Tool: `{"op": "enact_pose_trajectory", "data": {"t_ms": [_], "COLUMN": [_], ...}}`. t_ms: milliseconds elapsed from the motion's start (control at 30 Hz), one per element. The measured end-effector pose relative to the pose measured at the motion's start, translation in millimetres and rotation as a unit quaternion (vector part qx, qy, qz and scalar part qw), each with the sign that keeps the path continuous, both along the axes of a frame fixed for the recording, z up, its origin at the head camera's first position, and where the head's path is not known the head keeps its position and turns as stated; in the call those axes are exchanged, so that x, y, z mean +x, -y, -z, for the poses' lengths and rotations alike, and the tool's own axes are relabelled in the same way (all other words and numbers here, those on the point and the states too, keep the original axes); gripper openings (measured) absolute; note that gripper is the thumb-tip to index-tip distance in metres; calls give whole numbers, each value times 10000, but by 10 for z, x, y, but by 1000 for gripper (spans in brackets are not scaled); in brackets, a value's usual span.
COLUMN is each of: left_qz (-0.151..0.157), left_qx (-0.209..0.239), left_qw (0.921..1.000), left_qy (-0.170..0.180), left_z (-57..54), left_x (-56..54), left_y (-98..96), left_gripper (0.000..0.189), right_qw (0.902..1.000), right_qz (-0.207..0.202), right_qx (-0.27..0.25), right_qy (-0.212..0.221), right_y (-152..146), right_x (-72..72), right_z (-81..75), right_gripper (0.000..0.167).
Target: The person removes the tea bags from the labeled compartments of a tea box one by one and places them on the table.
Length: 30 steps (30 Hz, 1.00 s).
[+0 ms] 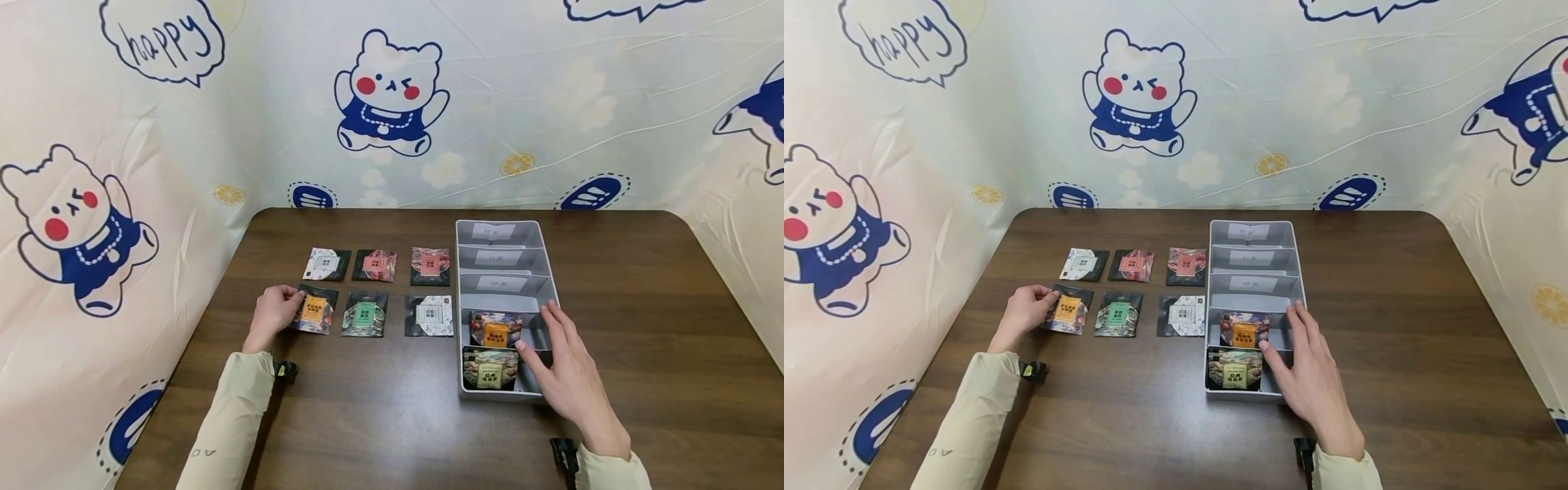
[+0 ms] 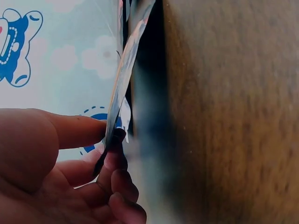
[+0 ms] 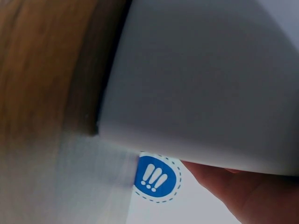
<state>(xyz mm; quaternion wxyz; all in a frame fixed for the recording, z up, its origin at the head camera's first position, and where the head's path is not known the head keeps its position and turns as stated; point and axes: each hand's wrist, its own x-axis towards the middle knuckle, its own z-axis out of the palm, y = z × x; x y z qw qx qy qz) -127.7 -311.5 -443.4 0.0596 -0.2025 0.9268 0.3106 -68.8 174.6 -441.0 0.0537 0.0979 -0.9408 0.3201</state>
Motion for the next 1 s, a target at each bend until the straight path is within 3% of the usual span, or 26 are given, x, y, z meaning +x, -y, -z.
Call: {"op": "enact_pose_trajectory", "data": {"t_ms": [700, 1000], "left_qz": [-113, -138], "left_qx": [-413, -754], "left_qw": [9990, 9966], "left_qy": [-90, -315], "left_z": [48, 27], "left_x": [28, 82], "left_y": [3, 20], "left_gripper": [38, 39], "right_qw": [10000, 10000], "right_qz": [-8, -19], "right_qx": [14, -14], "right_qy": [25, 37], "right_y": [-6, -6], "right_x": [-8, -4], "right_z": [0, 2], "right_gripper": [73, 73]}}
